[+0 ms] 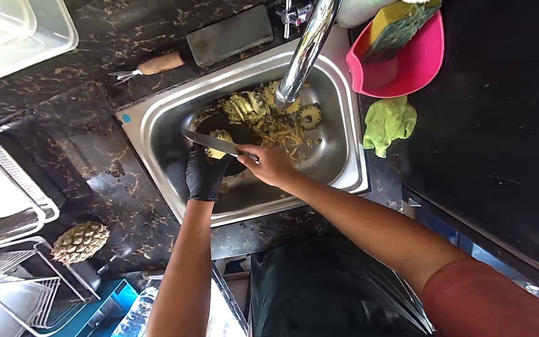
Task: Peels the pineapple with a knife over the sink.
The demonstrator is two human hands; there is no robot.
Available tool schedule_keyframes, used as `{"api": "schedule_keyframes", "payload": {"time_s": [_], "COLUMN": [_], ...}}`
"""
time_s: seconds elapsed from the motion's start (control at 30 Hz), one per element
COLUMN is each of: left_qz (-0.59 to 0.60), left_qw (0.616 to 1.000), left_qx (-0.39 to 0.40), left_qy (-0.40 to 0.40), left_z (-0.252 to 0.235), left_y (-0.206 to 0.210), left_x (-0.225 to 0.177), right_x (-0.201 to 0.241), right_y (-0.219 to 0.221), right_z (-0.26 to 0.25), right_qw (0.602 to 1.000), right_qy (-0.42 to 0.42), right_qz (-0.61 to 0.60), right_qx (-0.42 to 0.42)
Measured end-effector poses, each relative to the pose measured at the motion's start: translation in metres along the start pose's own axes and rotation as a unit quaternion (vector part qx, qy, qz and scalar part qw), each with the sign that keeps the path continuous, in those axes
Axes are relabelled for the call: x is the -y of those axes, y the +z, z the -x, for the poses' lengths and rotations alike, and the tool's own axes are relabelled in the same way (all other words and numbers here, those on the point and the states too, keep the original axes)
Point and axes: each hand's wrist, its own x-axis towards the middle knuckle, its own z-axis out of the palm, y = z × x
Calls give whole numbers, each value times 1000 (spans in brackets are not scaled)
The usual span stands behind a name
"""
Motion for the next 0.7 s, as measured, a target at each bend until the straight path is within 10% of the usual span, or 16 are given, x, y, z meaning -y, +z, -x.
{"api": "schedule_keyframes", "payload": {"time_s": [0.3,0.7], "left_qz": [23,-6], "left_qw": [997,1000], "left_qx": [-73,17], "left_qy": [7,-21], "left_z": [-22,10], "left_y": [28,-11], "left_x": [41,-30], "right_x": [-8,4], "right_y": [34,6], "right_z": [-13,-21], "right_qw": [996,993], "right_qy": [18,78], "right_qz": [58,-80], "right_qx": [-59,35]}}
